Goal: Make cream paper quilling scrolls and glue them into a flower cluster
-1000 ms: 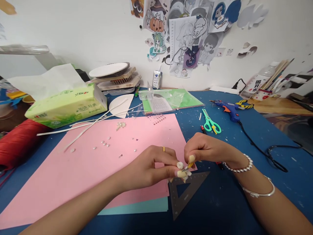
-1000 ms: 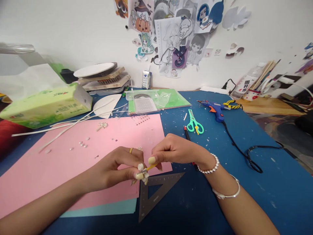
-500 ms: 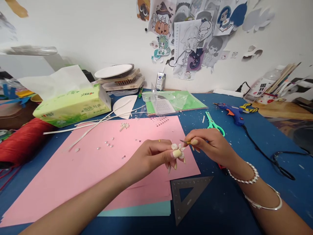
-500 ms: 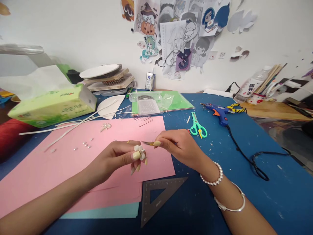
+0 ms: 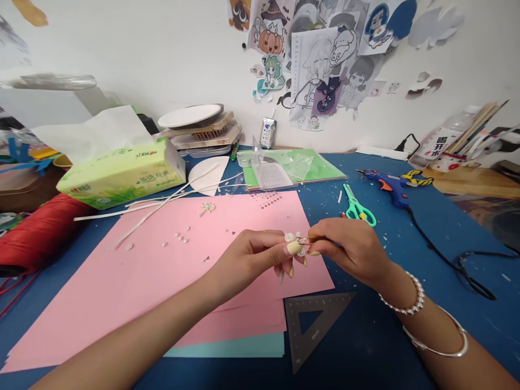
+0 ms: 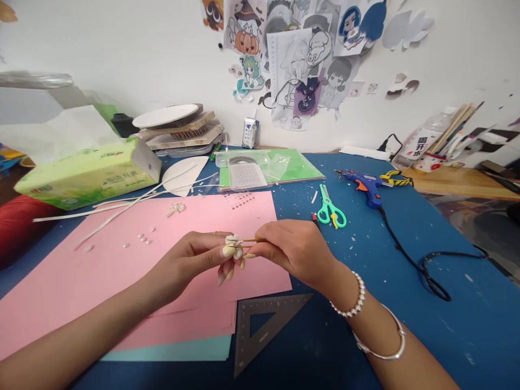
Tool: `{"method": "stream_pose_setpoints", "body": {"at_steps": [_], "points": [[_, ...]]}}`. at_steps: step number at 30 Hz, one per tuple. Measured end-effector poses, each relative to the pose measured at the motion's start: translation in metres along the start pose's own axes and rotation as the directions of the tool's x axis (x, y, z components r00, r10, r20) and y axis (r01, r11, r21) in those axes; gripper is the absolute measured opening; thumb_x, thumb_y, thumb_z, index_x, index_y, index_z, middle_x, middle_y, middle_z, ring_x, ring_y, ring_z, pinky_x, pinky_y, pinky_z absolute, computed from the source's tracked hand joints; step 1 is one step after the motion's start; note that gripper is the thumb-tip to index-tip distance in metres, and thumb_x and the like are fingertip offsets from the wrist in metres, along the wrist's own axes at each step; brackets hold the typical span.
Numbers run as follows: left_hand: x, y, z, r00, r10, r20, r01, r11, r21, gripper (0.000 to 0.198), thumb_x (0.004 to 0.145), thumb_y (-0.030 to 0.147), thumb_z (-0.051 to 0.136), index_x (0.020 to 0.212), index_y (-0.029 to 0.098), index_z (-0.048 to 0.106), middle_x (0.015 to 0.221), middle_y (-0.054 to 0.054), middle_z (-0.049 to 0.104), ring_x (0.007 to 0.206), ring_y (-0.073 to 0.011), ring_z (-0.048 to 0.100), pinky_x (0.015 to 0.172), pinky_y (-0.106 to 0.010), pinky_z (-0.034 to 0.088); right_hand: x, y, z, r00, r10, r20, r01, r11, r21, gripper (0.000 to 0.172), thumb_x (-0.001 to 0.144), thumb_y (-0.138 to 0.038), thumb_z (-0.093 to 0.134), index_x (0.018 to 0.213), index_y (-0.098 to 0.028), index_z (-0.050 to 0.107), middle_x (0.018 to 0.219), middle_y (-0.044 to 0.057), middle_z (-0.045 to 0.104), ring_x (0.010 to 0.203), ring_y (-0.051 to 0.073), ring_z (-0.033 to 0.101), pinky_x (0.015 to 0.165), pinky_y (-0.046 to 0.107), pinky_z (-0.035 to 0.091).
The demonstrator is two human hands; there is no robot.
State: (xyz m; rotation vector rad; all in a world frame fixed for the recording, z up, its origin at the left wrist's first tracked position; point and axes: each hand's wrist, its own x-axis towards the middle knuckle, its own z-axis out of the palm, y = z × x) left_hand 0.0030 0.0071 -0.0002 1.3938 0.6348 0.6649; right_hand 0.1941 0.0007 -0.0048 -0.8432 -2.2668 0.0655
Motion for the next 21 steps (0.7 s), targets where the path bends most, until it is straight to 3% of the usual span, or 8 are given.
{"method": "stream_pose_setpoints", "body": {"at_steps": [21], "points": [[0.0002, -0.0002, 0.0003, 0.993, -0.106, 0.044, 0.107, 0.994, -0.018, 0.024, 0.079, 0.028, 0.051, 0.065, 0.013, 0.062, 0.057, 0.001, 0.053, 0.054, -0.0085, 0.049, 0.055, -0.020, 0.040, 0.0010, -0.0039, -0.0012, 0.997, -0.054, -0.048, 0.048, 0.991, -0.127, 0.034, 0.087, -0.027, 0.037, 0.065, -0.014, 0.057, 0.056, 0.002, 0.062, 0.051, 0.008, 0.054, 0.049, 0.020, 0.036]]}}
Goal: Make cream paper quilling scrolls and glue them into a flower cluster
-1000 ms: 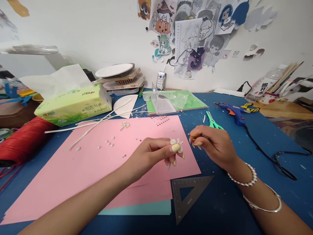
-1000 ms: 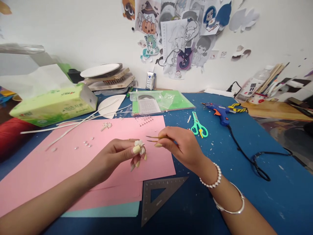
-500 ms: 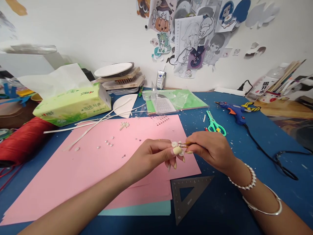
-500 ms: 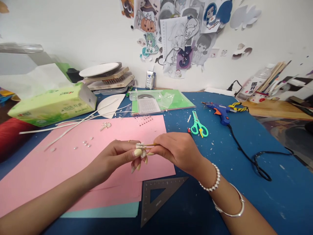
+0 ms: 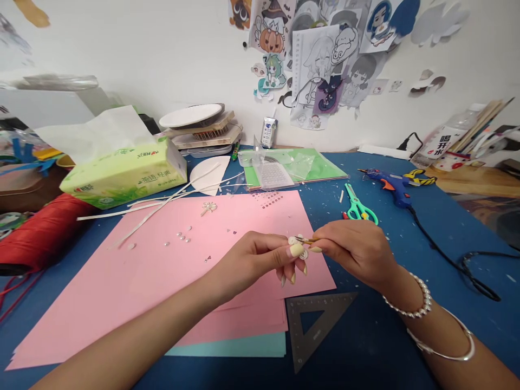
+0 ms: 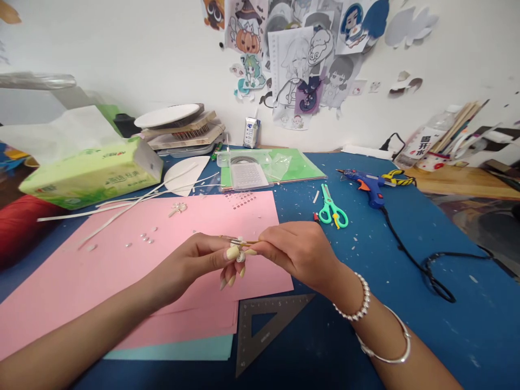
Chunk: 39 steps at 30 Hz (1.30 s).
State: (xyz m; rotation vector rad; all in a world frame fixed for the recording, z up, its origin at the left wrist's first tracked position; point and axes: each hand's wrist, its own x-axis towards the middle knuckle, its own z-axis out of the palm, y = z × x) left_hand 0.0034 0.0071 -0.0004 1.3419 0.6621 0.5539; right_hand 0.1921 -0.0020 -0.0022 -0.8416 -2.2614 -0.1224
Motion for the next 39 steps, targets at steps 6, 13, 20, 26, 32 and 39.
{"method": "stream_pose_setpoints", "body": {"at_steps": [6, 13, 20, 26, 32, 39], "points": [[0.002, -0.001, -0.001, 0.999, -0.037, 0.014, 0.037, 0.999, -0.035, 0.024, 0.079, 0.028, 0.050, 0.064, 0.013, 0.062, 0.056, 0.001, 0.053, 0.053, -0.0087, 0.049, 0.054, -0.020, 0.038, 0.000, -0.002, 0.000, 1.000, 0.011, -0.019, -0.012, 0.999, -0.040, 0.030, 0.086, -0.026, 0.040, 0.065, -0.014, 0.058, 0.056, 0.002, 0.062, 0.049, 0.008, 0.054, 0.048, 0.020, 0.036], [0.003, -0.007, 0.000, 0.999, -0.044, -0.014, 0.042, 0.989, -0.142, 0.023, 0.079, 0.026, 0.052, 0.063, 0.013, 0.063, 0.059, 0.000, 0.055, 0.053, -0.0075, 0.046, 0.053, -0.020, 0.035, -0.002, -0.005, 0.003, 0.996, -0.023, -0.091, -0.002, 0.962, -0.273, 0.030, 0.083, -0.025, 0.046, 0.058, -0.016, 0.057, 0.052, 0.001, 0.061, 0.045, 0.009, 0.050, 0.047, 0.022, 0.035], [0.003, -0.011, 0.001, 0.993, -0.110, 0.048, 0.120, 0.936, -0.332, 0.022, 0.079, 0.027, 0.052, 0.066, 0.013, 0.064, 0.061, 0.001, 0.054, 0.054, -0.0063, 0.045, 0.053, -0.019, 0.033, -0.004, -0.006, 0.004, 0.989, -0.118, -0.084, 0.075, 0.912, -0.403, 0.016, 0.076, -0.021, 0.057, 0.060, -0.015, 0.056, 0.051, 0.001, 0.060, 0.047, 0.010, 0.051, 0.049, 0.024, 0.035], [0.002, -0.012, 0.000, 0.989, -0.125, 0.081, 0.147, 0.902, -0.405, 0.021, 0.078, 0.026, 0.054, 0.066, 0.012, 0.063, 0.062, 0.000, 0.054, 0.055, -0.0060, 0.044, 0.053, -0.018, 0.032, -0.005, -0.003, 0.005, 0.991, -0.106, -0.084, 0.068, 0.927, -0.370, 0.020, 0.080, -0.020, 0.051, 0.061, -0.015, 0.055, 0.052, 0.002, 0.060, 0.046, 0.010, 0.050, 0.048, 0.024, 0.034], [0.004, -0.014, -0.001, 0.981, -0.150, 0.124, 0.190, 0.868, -0.458, 0.023, 0.079, 0.029, 0.053, 0.066, 0.013, 0.062, 0.056, 0.002, 0.049, 0.053, -0.0057, 0.039, 0.052, -0.017, 0.030, -0.004, -0.003, 0.007, 0.995, -0.084, -0.062, 0.054, 0.925, -0.376, 0.023, 0.082, -0.022, 0.048, 0.061, -0.015, 0.055, 0.053, 0.001, 0.060, 0.047, 0.010, 0.051, 0.048, 0.024, 0.034], [0.006, -0.012, -0.001, 0.988, -0.153, 0.034, 0.155, 0.932, -0.329, 0.026, 0.080, 0.030, 0.051, 0.065, 0.013, 0.062, 0.059, 0.001, 0.050, 0.053, -0.0065, 0.040, 0.051, -0.019, 0.029, -0.005, 0.001, 0.012, 0.999, 0.027, 0.029, -0.018, 0.960, -0.279, 0.030, 0.088, -0.026, 0.036, 0.069, -0.014, 0.056, 0.059, 0.002, 0.061, 0.052, 0.010, 0.053, 0.048, 0.023, 0.033]]}}
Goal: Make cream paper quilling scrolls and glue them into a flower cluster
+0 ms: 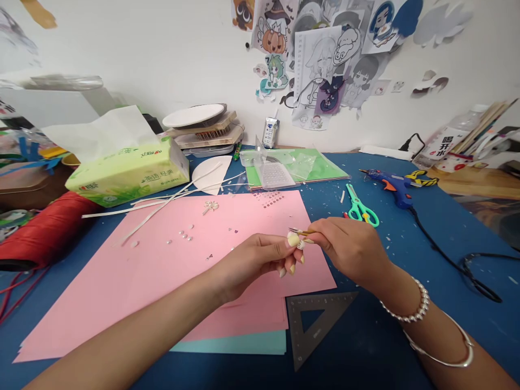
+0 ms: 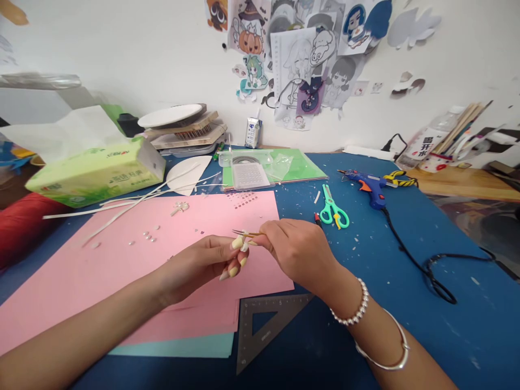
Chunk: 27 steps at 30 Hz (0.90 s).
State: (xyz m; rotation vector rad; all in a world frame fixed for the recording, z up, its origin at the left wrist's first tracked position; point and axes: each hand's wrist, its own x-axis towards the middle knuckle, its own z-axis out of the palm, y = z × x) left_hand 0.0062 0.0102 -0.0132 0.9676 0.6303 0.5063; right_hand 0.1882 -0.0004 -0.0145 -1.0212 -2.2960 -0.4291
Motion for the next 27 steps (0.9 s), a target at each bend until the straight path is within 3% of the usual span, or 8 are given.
{"method": "stream_pose_setpoints", "body": {"at_steps": [12, 15, 20, 27], "points": [[-0.0018, 0.0054, 0.0005, 0.997, 0.071, -0.011, -0.070, 0.995, 0.078, 0.024, 0.079, 0.029, 0.051, 0.064, 0.013, 0.062, 0.057, 0.001, 0.051, 0.052, -0.0070, 0.041, 0.051, -0.020, 0.031, 0.0039, 0.0017, -0.0053, 0.994, 0.075, 0.074, -0.092, 0.957, 0.274, 0.026, 0.088, -0.026, 0.033, 0.080, -0.014, 0.055, 0.072, 0.004, 0.064, 0.065, 0.011, 0.057, 0.059, 0.021, 0.041], [-0.0020, 0.0060, 0.0004, 0.998, 0.066, -0.024, -0.063, 0.993, 0.099, 0.024, 0.079, 0.031, 0.052, 0.065, 0.013, 0.062, 0.058, 0.001, 0.051, 0.052, -0.0074, 0.040, 0.051, -0.020, 0.030, 0.0037, 0.0029, -0.0070, 0.994, 0.082, 0.074, -0.098, 0.966, 0.238, 0.024, 0.087, -0.025, 0.036, 0.078, -0.016, 0.056, 0.069, 0.003, 0.064, 0.062, 0.011, 0.056, 0.057, 0.022, 0.040], [-0.0018, 0.0045, -0.0013, 0.999, 0.050, -0.020, -0.047, 0.995, 0.092, 0.025, 0.081, 0.030, 0.050, 0.066, 0.014, 0.062, 0.057, 0.002, 0.051, 0.053, -0.0067, 0.040, 0.052, -0.020, 0.030, 0.0032, 0.0024, -0.0069, 0.999, 0.044, -0.021, -0.041, 0.992, 0.119, 0.025, 0.086, -0.025, 0.039, 0.073, -0.015, 0.057, 0.062, 0.002, 0.062, 0.055, 0.011, 0.053, 0.053, 0.022, 0.037], [0.0002, -0.0023, -0.0010, 1.000, 0.008, 0.011, -0.007, 0.993, -0.119, 0.024, 0.081, 0.029, 0.050, 0.067, 0.013, 0.061, 0.053, 0.003, 0.049, 0.049, -0.0051, 0.037, 0.053, -0.018, 0.029, 0.0019, 0.0004, -0.0074, 0.997, -0.045, -0.066, 0.037, 0.992, -0.121, 0.018, 0.082, -0.023, 0.048, 0.067, -0.016, 0.057, 0.051, -0.001, 0.056, 0.047, 0.010, 0.043, 0.048, 0.025, 0.030]]}}
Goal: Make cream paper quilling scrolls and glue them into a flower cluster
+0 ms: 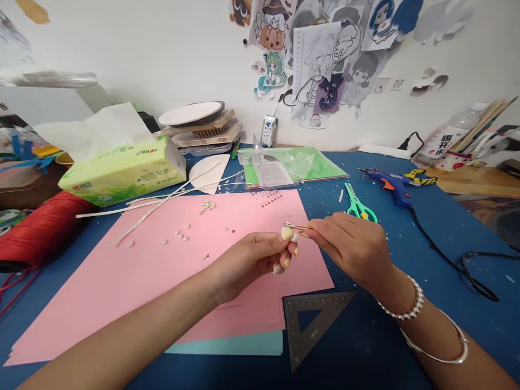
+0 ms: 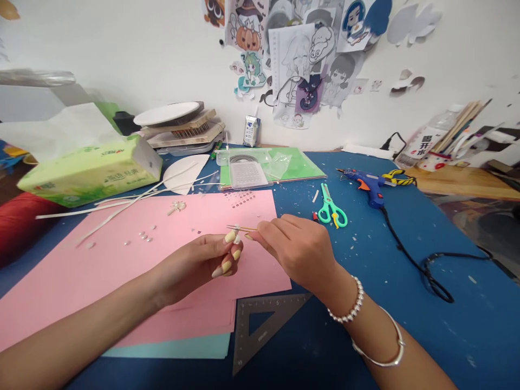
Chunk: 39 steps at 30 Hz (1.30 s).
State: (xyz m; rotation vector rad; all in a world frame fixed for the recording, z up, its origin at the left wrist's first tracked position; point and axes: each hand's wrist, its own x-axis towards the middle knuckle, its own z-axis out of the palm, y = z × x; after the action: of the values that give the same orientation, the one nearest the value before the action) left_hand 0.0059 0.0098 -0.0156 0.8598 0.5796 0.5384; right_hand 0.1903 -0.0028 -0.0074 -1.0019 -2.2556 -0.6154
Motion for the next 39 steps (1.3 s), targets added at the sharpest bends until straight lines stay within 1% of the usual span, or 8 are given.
{"method": "stream_pose_setpoints", "body": {"at_steps": [11, 15, 18, 21, 23, 26, 30, 39], "points": [[-0.002, -0.005, 0.006, 0.999, 0.012, 0.051, -0.004, 0.987, -0.159, 0.020, 0.079, 0.027, 0.053, 0.067, 0.012, 0.060, 0.055, 0.003, 0.050, 0.045, -0.0034, 0.037, 0.054, -0.018, 0.030, -0.002, -0.005, 0.000, 0.982, -0.119, -0.148, 0.094, 0.981, -0.167, 0.010, 0.074, -0.022, 0.060, 0.075, -0.015, 0.054, 0.052, 0.000, 0.059, 0.047, 0.011, 0.046, 0.048, 0.026, 0.033], [-0.002, -0.003, 0.005, 0.998, 0.057, 0.023, -0.055, 0.996, -0.075, 0.023, 0.080, 0.029, 0.052, 0.068, 0.012, 0.061, 0.053, 0.003, 0.049, 0.046, -0.0036, 0.037, 0.053, -0.018, 0.031, -0.002, -0.003, 0.000, 0.984, -0.069, -0.164, 0.059, 0.996, -0.062, 0.007, 0.077, -0.020, 0.056, 0.077, -0.013, 0.056, 0.055, 0.002, 0.059, 0.050, 0.011, 0.048, 0.049, 0.025, 0.035], [-0.003, 0.002, 0.005, 0.992, 0.127, -0.015, -0.125, 0.987, 0.103, 0.024, 0.081, 0.029, 0.050, 0.067, 0.013, 0.062, 0.053, 0.002, 0.051, 0.050, -0.0048, 0.041, 0.052, -0.017, 0.032, 0.000, 0.001, 0.000, 0.990, 0.102, -0.092, -0.068, 0.945, 0.320, 0.012, 0.082, -0.019, 0.047, 0.076, -0.014, 0.056, 0.062, 0.002, 0.060, 0.055, 0.010, 0.050, 0.052, 0.022, 0.038], [-0.006, 0.010, 0.006, 0.981, 0.195, 0.006, -0.186, 0.925, 0.332, 0.022, 0.078, 0.026, 0.053, 0.065, 0.012, 0.063, 0.059, 0.001, 0.054, 0.053, -0.0060, 0.046, 0.052, -0.017, 0.036, 0.002, 0.007, -0.002, 0.971, 0.233, 0.048, -0.209, 0.745, 0.633, 0.015, 0.083, -0.023, 0.044, 0.080, -0.016, 0.057, 0.064, 0.000, 0.059, 0.055, 0.006, 0.050, 0.052, 0.018, 0.039], [-0.008, 0.013, 0.007, 0.979, 0.198, 0.048, -0.198, 0.873, 0.445, 0.020, 0.077, 0.024, 0.054, 0.064, 0.012, 0.064, 0.061, 0.000, 0.054, 0.055, -0.0071, 0.049, 0.053, -0.018, 0.039, 0.002, 0.010, -0.003, 0.964, 0.213, 0.159, -0.261, 0.640, 0.723, 0.019, 0.085, -0.025, 0.042, 0.080, -0.016, 0.058, 0.060, -0.002, 0.056, 0.050, 0.005, 0.047, 0.049, 0.017, 0.037], [-0.010, 0.013, 0.008, 0.978, 0.184, 0.095, -0.206, 0.838, 0.505, 0.019, 0.077, 0.024, 0.054, 0.066, 0.012, 0.064, 0.062, 0.000, 0.055, 0.055, -0.0078, 0.052, 0.054, -0.019, 0.043, 0.002, 0.012, -0.005, 0.954, 0.136, 0.268, -0.298, 0.543, 0.785, 0.025, 0.086, -0.027, 0.039, 0.077, -0.016, 0.060, 0.056, -0.003, 0.051, 0.046, 0.004, 0.042, 0.044, 0.016, 0.033], [-0.011, 0.012, 0.009, 0.979, 0.145, 0.140, -0.197, 0.842, 0.503, 0.017, 0.077, 0.021, 0.054, 0.067, 0.012, 0.063, 0.065, 0.000, 0.056, 0.054, -0.0077, 0.053, 0.053, -0.019, 0.045, 0.000, 0.011, -0.007, 0.942, 0.116, 0.314, -0.329, 0.482, 0.812, 0.028, 0.086, -0.029, 0.039, 0.075, -0.015, 0.061, 0.052, -0.004, 0.048, 0.044, 0.003, 0.038, 0.043, 0.016, 0.030], [-0.011, 0.011, 0.011, 0.972, 0.114, 0.207, -0.202, 0.855, 0.478, 0.015, 0.076, 0.018, 0.055, 0.068, 0.012, 0.065, 0.067, -0.001, 0.056, 0.054, -0.0066, 0.052, 0.052, -0.018, 0.044, 0.001, 0.011, -0.008, 0.929, 0.024, 0.369, -0.322, 0.544, 0.775, 0.031, 0.086, -0.031, 0.039, 0.071, -0.016, 0.061, 0.055, -0.001, 0.056, 0.052, 0.005, 0.047, 0.049, 0.017, 0.034]]}}
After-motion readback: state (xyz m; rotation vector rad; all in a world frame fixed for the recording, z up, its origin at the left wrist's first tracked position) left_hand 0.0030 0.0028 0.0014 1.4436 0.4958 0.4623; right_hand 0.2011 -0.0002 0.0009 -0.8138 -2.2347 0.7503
